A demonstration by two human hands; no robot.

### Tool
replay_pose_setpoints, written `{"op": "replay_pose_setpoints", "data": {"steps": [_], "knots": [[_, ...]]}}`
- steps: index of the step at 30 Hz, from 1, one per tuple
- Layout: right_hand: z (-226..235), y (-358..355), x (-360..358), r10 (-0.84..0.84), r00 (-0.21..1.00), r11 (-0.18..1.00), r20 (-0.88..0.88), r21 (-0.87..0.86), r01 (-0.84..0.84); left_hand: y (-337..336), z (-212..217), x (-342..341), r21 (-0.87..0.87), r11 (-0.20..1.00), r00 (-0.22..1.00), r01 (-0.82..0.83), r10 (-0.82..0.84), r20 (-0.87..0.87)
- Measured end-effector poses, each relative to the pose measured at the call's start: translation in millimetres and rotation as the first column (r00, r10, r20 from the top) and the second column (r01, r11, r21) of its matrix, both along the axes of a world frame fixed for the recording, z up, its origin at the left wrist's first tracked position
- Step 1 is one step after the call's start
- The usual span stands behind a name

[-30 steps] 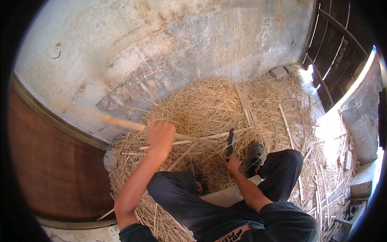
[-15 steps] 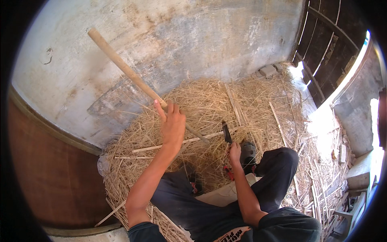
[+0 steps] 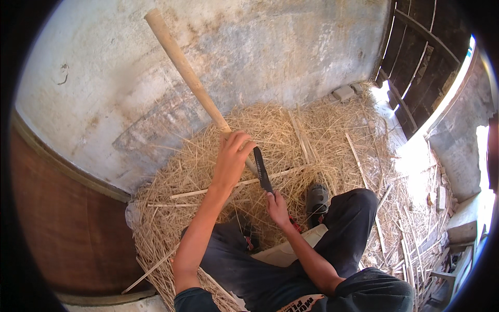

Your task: The person sits on a straw-covered floor and uses a knife to shave and shape a long, thin piece of wood. They hold the wood with one hand and carefully scrape the surface with the knife in the other, creating thin shavings that fall onto the straw.

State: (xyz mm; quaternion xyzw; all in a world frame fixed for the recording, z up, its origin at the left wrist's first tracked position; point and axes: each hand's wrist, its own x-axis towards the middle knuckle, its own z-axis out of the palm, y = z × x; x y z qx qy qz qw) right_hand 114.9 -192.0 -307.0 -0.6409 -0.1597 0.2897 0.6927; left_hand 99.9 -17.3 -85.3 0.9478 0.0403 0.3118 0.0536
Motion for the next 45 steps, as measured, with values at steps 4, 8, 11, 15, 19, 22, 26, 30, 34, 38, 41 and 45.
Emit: {"op": "replay_pose_setpoints", "data": {"steps": [4,8,11,15,19,22,26,30,34,38,41,45], "knots": [[1.8,-1.1,-5.0,-0.038,0.999,0.999,0.039,-0.004,0.038,10.5,-12.8,-1.8,-0.185,0.971,0.973,0.151,-0.112,0.204],[4.3,-1.7,1.5,0.015,0.988,0.997,0.154,-0.071,-0.004,14.5,-10.1,1.1,-0.436,0.888,0.911,0.147,0.051,0.41],[7.8,-5.7,6.3,0.047,0.986,0.996,0.158,-0.077,-0.035,14.8,2.5,13.3,-0.73,0.61,0.857,0.308,0.154,0.491],[9.4,-6.4,9.5,0.026,0.997,0.999,0.067,0.019,-0.027,33.3,18.7,21.5,-0.803,0.488,0.882,0.343,0.129,0.454],[46.4,-7.4,2.8,-0.08,0.997,0.99,0.014,0.116,0.078,53.5,14.2,11.2,-0.872,0.195,0.894,0.448,-0.074,0.443],[32.0,-4.1,9.4,-0.046,0.998,0.993,0.036,0.11,0.042,48.7,4.2,16.7,-0.852,0.108,0.849,0.513,-0.214,0.484],[35.2,-4.6,9.9,0.03,0.983,0.991,-0.182,0.132,-0.006,43.3,-2.5,17.9,-0.868,0.094,0.852,0.488,-0.267,0.451],[81.0,-6.0,-7.2,-0.163,0.987,0.966,0.004,0.204,0.159,48.2,-13.0,15.2,-0.873,0.081,0.853,0.481,-0.275,0.444],[-5.7,-6.8,-15.1,-0.039,0.924,0.979,0.382,-0.168,0.111,43.7,-9.4,21.2,-0.869,0.068,0.849,0.49,-0.264,0.458],[11.6,-3.2,-17.4,0.057,0.964,0.98,0.259,-0.198,-0.004,45.0,-13.4,14.8,-0.886,0.059,0.864,0.46,-0.26,0.432],[45.2,3.9,-12.0,-0.043,0.992,0.987,-0.119,0.146,0.061,43.0,-14.6,15.9,-0.887,0.088,0.872,0.452,-0.254,0.419],[27.4,9.4,-9.0,-0.062,0.99,0.997,0.127,0.062,0.055,46.1,-16.0,14.0,-0.888,0.088,0.876,0.452,-0.229,0.424]]}}
